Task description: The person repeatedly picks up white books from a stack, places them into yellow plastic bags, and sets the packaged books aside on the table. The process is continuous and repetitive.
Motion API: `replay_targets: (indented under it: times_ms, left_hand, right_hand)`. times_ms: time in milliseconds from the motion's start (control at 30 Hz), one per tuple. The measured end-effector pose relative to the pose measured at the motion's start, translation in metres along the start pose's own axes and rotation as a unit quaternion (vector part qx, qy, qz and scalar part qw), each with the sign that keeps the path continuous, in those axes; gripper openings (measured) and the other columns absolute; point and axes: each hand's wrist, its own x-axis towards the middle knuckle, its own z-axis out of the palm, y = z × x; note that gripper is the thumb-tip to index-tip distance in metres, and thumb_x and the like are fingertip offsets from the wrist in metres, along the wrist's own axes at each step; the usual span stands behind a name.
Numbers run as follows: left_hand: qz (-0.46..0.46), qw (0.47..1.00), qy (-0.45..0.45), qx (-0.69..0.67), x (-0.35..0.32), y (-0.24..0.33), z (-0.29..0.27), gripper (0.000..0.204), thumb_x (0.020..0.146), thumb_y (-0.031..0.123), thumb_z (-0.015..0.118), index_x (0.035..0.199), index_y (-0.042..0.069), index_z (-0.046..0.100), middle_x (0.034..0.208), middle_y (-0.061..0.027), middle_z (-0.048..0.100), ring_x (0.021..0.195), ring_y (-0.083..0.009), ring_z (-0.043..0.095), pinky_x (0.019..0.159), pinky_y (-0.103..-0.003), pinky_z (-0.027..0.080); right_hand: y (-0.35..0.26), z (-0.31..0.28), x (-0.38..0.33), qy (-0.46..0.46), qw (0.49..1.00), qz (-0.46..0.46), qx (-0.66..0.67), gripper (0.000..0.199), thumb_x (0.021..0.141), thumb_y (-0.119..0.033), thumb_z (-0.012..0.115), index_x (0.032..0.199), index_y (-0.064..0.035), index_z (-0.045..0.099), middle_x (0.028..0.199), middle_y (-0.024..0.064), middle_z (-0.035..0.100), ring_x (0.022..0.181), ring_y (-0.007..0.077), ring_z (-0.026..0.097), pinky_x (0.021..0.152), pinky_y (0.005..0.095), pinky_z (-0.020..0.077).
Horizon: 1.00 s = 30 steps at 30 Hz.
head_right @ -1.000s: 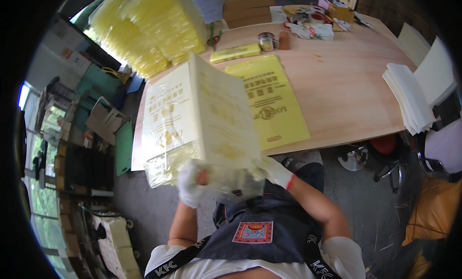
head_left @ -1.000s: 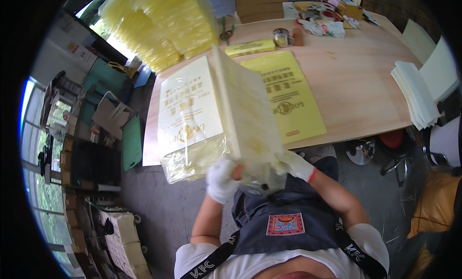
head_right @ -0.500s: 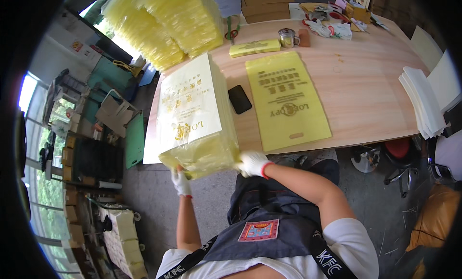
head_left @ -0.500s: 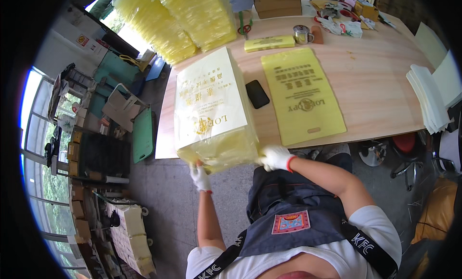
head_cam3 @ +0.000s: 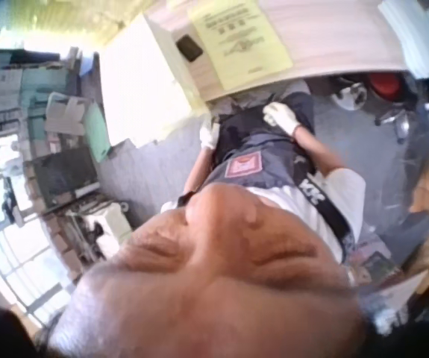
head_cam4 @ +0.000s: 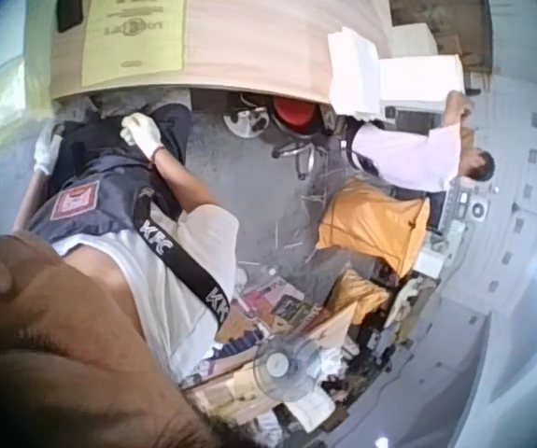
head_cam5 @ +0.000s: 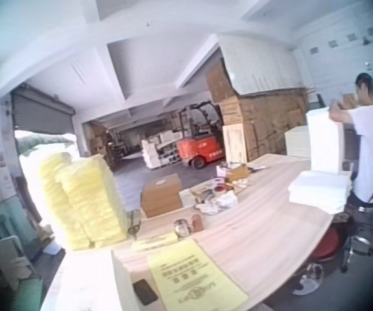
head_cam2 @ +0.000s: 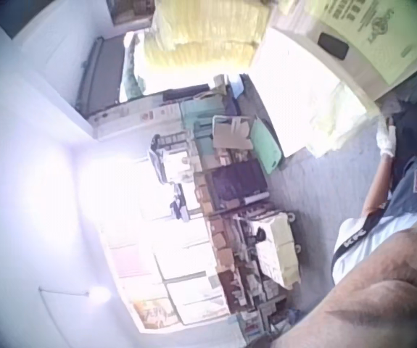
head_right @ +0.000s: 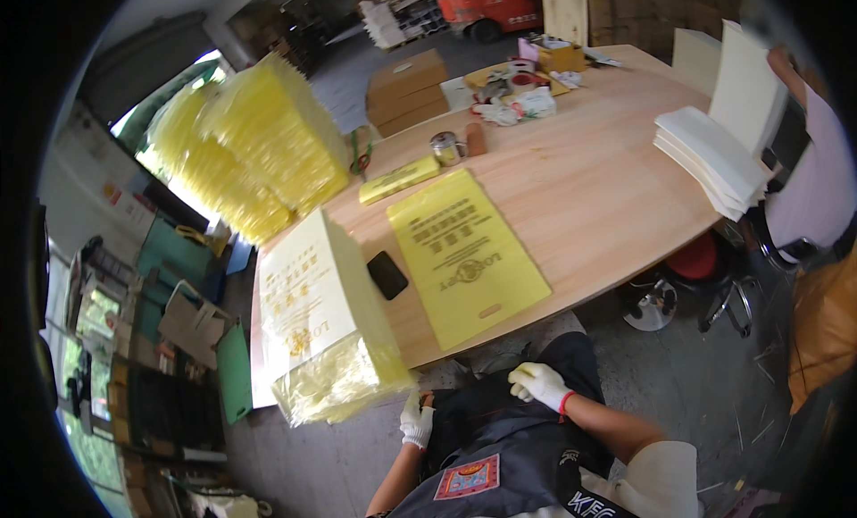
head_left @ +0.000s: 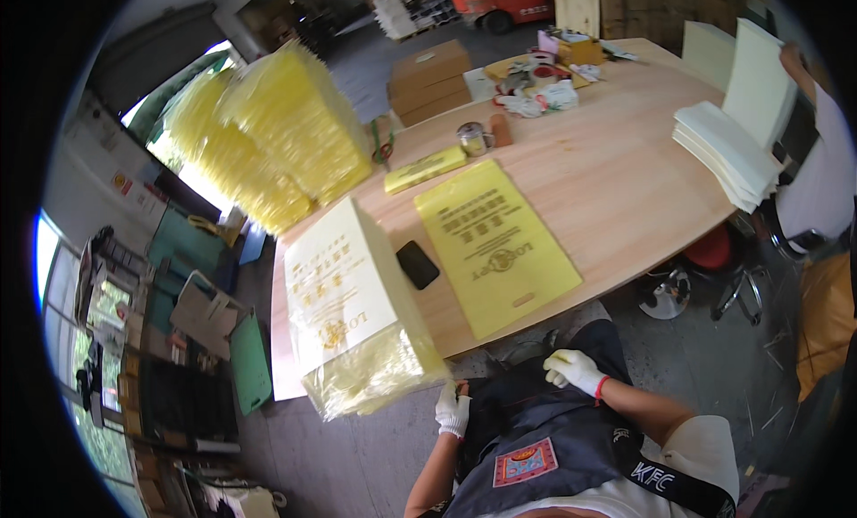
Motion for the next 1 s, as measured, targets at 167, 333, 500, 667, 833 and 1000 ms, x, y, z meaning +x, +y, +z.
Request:
replay_targets:
  times_ms: [167,333,500,667,833,1000]
  left_hand:
    - [0.080,0.982,-0.167,-0.046,0.003,0.083,0.035,0.012,0.090,0.013,0.063,0.098,0.004,0.066,0.089,-0.0143,0.067,0.080,-0.0253,0.065,0.073,-0.034,0.051]
    - [0.233,0.946,-0.222,-0.026,-0.025,0.137,0.097,0.018,0.093,0.021,0.058,0.100,0.007,0.066,0.092,-0.0154,0.066,0.090,-0.0331,0.064,0.081,-0.039,0.050]
    - [0.151,0.936,-0.306,-0.085,-0.023,0.133,0.111,0.020,0.097,0.019,0.053,0.106,0.004,0.064,0.094,-0.0141,0.067,0.087,-0.0245,0.066,0.079,-0.031,0.050]
    - [0.176,0.915,-0.357,-0.067,-0.008,0.160,0.120,0.022,0.096,0.017,0.056,0.114,0.005,0.062,0.095,-0.0130,0.068,0.086,-0.0221,0.066,0.078,-0.031,0.051]
    - [0.117,0.896,-0.405,-0.140,0.043,0.198,0.159,0.022,0.095,0.012,0.057,0.114,0.000,0.061,0.093,-0.0074,0.067,0.074,-0.0115,0.059,0.070,-0.027,0.050]
    - [0.057,0.854,-0.392,-0.338,0.106,0.274,0.232,0.032,0.100,0.019,0.050,0.127,0.002,0.050,0.106,-0.0104,0.066,0.079,-0.0114,0.061,0.070,-0.026,0.050]
  right_hand:
    - [0.019,0.026,-0.017,-0.073,0.983,-0.109,-0.129,0.027,0.095,-0.029,0.052,0.102,-0.0058,0.065,0.084,0.0066,0.071,0.071,0.0160,0.067,0.067,0.0299,0.0535]
    - [0.031,0.008,-0.040,0.009,0.924,-0.115,-0.366,0.037,0.091,-0.042,0.050,0.102,-0.0095,0.064,0.091,0.0177,0.068,0.088,0.0378,0.065,0.076,0.0490,0.0492]
    - [0.050,-0.008,-0.045,0.065,0.946,-0.178,-0.265,0.028,0.089,-0.035,0.053,0.100,-0.0104,0.063,0.094,0.0175,0.067,0.089,0.0386,0.064,0.074,0.0494,0.0492]
    - [0.066,-0.017,-0.044,0.083,0.981,-0.102,-0.144,0.032,0.093,-0.040,0.054,0.103,-0.0113,0.065,0.095,0.0112,0.070,0.085,0.0299,0.067,0.074,0.0397,0.0518]
    - [0.069,-0.049,-0.063,0.034,0.995,-0.057,0.074,0.028,0.096,-0.028,0.052,0.103,-0.0041,0.065,0.086,0.0037,0.069,0.073,0.0099,0.064,0.068,0.0229,0.0506]
    - [0.071,-0.106,-0.077,0.067,0.996,-0.006,0.064,0.024,0.095,-0.025,0.051,0.103,-0.0049,0.063,0.082,0.0024,0.067,0.069,0.0090,0.060,0.064,0.0239,0.0488]
